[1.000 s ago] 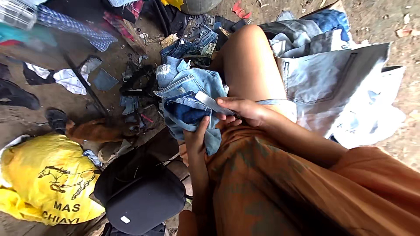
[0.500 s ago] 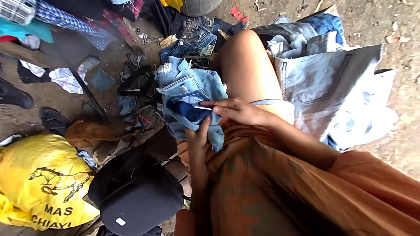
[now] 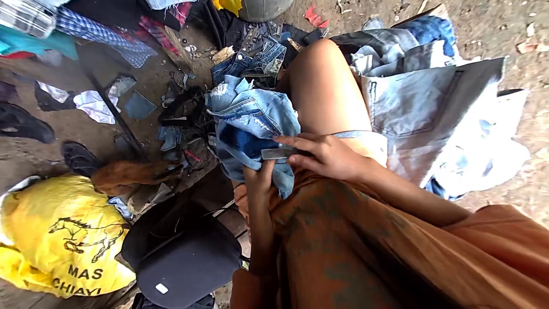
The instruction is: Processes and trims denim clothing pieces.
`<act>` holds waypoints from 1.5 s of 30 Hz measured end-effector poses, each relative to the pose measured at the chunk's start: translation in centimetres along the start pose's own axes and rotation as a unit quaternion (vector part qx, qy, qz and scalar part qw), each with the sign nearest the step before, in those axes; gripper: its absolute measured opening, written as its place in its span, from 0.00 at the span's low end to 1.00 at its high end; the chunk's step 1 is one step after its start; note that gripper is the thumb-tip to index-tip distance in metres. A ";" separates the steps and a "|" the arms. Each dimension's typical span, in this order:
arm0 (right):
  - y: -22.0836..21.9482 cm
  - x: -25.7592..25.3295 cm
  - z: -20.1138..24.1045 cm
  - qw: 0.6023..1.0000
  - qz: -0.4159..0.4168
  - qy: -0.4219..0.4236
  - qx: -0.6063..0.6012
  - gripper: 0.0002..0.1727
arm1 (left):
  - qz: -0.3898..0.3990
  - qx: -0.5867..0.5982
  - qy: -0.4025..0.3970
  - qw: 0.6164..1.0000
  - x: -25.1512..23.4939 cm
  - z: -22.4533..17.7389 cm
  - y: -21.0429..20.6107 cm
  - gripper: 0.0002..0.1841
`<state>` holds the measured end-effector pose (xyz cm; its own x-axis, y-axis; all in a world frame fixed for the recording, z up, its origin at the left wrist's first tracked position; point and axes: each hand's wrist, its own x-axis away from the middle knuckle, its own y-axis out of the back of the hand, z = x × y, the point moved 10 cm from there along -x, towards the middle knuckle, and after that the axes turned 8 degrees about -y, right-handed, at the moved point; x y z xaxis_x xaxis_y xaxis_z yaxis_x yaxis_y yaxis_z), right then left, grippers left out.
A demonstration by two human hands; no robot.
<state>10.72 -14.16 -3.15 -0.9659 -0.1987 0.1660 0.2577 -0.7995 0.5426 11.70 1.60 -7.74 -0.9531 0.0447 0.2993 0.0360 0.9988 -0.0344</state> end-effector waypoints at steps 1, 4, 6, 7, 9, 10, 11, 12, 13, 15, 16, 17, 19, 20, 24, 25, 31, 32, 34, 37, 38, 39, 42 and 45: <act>-0.1 0.2 -0.1 0.999 -0.006 0.003 0.033 0.26 | 0.003 0.003 0.000 1.000 0.0 0.2 0.0 0.19; -0.3 0.3 -0.2 0.995 -0.046 0.017 0.089 0.22 | 0.012 0.000 0.005 1.000 0.2 0.5 -0.1 0.19; -0.1 0.4 -0.1 0.992 -0.077 0.018 0.102 0.21 | 0.011 -0.012 0.019 1.000 0.3 0.3 -0.2 0.19; 0.1 0.4 -0.3 0.991 -0.091 0.012 0.093 0.21 | 0.008 -0.020 0.033 0.999 0.4 0.3 -0.2 0.19; 1.3 0.2 -1.1 0.990 -0.122 -0.022 0.072 0.20 | -0.003 -0.028 0.059 0.998 0.5 0.3 -0.1 0.19; 2.3 0.0 -1.6 0.987 -0.139 -0.045 0.066 0.20 | -0.009 -0.030 0.068 0.997 0.6 0.2 0.1 0.19; 3.5 -0.2 -2.2 0.984 -0.148 -0.071 0.067 0.21 | -0.014 -0.031 0.075 0.997 0.6 0.2 0.2 0.18; 4.7 -0.3 -2.5 0.981 -0.155 -0.090 0.072 0.22 | -0.019 -0.031 0.076 0.996 0.7 0.1 0.2 0.17; 5.7 -0.4 -2.6 0.980 -0.155 -0.099 0.072 0.22 | -0.019 -0.027 0.070 0.997 0.6 0.0 0.2 0.17; 6.4 -0.5 -1.8 0.987 -0.126 -0.084 0.047 0.23 | -0.013 -0.014 0.045 0.999 0.4 0.1 0.1 0.18; 6.1 -0.5 -1.1 0.992 -0.102 -0.063 0.033 0.23 | -0.004 -0.006 0.035 0.999 0.4 0.1 -0.1 0.21; 5.3 -0.5 -0.4 0.996 -0.076 -0.040 0.021 0.23 | 0.004 -0.001 0.030 1.000 0.3 0.2 -0.3 0.23; 3.1 -0.3 0.7 0.999 -0.023 0.004 0.021 0.26 | 0.016 0.019 0.025 0.999 0.2 0.3 -0.5 0.25; 2.0 -0.1 0.9 0.999 0.000 0.015 0.028 0.28 | 0.021 0.034 0.022 0.999 0.2 0.3 -0.6 0.24; -0.5 0.2 -0.1 0.999 0.001 0.028 0.040 0.25 | 0.077 0.038 -0.002 0.996 0.9 -0.2 -1.0 0.26; -0.4 0.2 -0.3 0.998 -0.026 0.037 0.046 0.22 | 0.080 0.033 0.000 0.996 1.1 -0.2 -1.1 0.26; 3.9 0.2 -4.0 0.983 -0.158 -0.060 -0.072 0.20 | 0.000 0.035 0.042 0.999 1.5 1.0 0.0 0.28; 5.2 0.0 -5.2 0.972 -0.159 -0.098 -0.140 0.22 | -0.006 0.043 0.042 0.998 1.3 1.0 0.0 0.28; 6.3 -0.1 -6.8 0.928 -0.154 -0.166 -0.297 0.23 | -0.011 0.053 0.040 0.998 0.9 0.7 -0.2 0.27; 5.5 0.0 -6.0 0.914 -0.065 -0.202 -0.346 0.26 | 0.003 0.045 0.032 0.998 0.0 0.1 -0.9 0.28; 4.8 0.0 -5.4 0.921 -0.042 -0.202 -0.331 0.24 | 0.010 0.030 0.032 0.999 -0.2 0.0 -1.0 0.28; 4.0 0.1 -4.8 0.928 -0.014 -0.199 -0.315 0.22 | 0.015 0.010 0.030 0.999 -0.2 0.2 -1.0 0.27; 0.8 1.0 -3.2 0.948 0.062 -0.149 -0.273 0.28 | 0.036 -0.004 0.014 0.999 -0.1 0.6 -1.1 0.28; 0.0 1.8 -1.1 0.993 0.020 -0.037 -0.112 0.29 | 0.055 0.022 0.000 0.998 0.3 0.5 -0.9 0.28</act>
<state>8.99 -15.17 -3.76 -0.9486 -0.1973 0.2476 0.2754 -0.8998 0.3384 11.19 0.69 -8.05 -0.9440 0.1531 0.2923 0.1264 0.9861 -0.1083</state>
